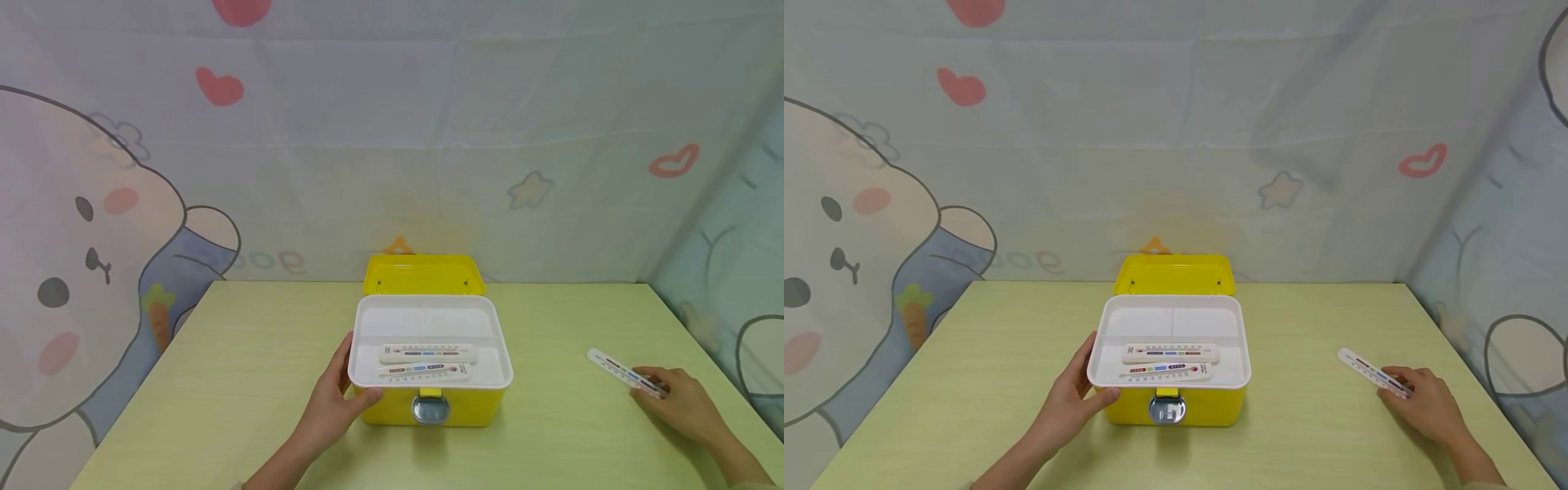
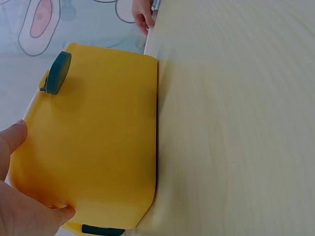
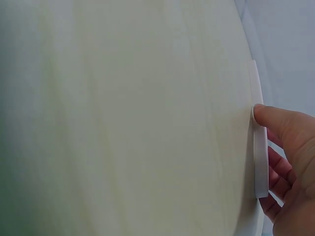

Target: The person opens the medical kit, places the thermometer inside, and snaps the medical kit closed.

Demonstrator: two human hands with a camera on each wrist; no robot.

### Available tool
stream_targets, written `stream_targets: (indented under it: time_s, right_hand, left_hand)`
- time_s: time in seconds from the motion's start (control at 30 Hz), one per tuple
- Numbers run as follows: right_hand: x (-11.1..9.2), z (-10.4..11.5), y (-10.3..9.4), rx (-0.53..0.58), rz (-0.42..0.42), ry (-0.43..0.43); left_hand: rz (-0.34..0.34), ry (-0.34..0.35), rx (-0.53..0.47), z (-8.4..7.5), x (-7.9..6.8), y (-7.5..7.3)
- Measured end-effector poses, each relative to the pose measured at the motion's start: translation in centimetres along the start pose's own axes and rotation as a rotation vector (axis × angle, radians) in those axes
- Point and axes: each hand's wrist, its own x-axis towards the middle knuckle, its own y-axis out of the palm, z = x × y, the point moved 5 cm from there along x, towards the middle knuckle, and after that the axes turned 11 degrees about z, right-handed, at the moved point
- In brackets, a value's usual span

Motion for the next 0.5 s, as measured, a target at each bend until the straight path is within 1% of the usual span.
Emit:
stream_targets:
  time_s: [0.3,0.5]
  right_hand:
    - [0.02,-0.19,0.16,-0.025,-0.015,-0.011]
    - [0.05,0.05,0.10,-0.028,0.002,-0.015]
  left_hand:
    - [0.001,-0.002,-0.013,0.04,0.01,0.05]
    - [0.001,-0.005,-0.010,0.11,-0.02,0.01]
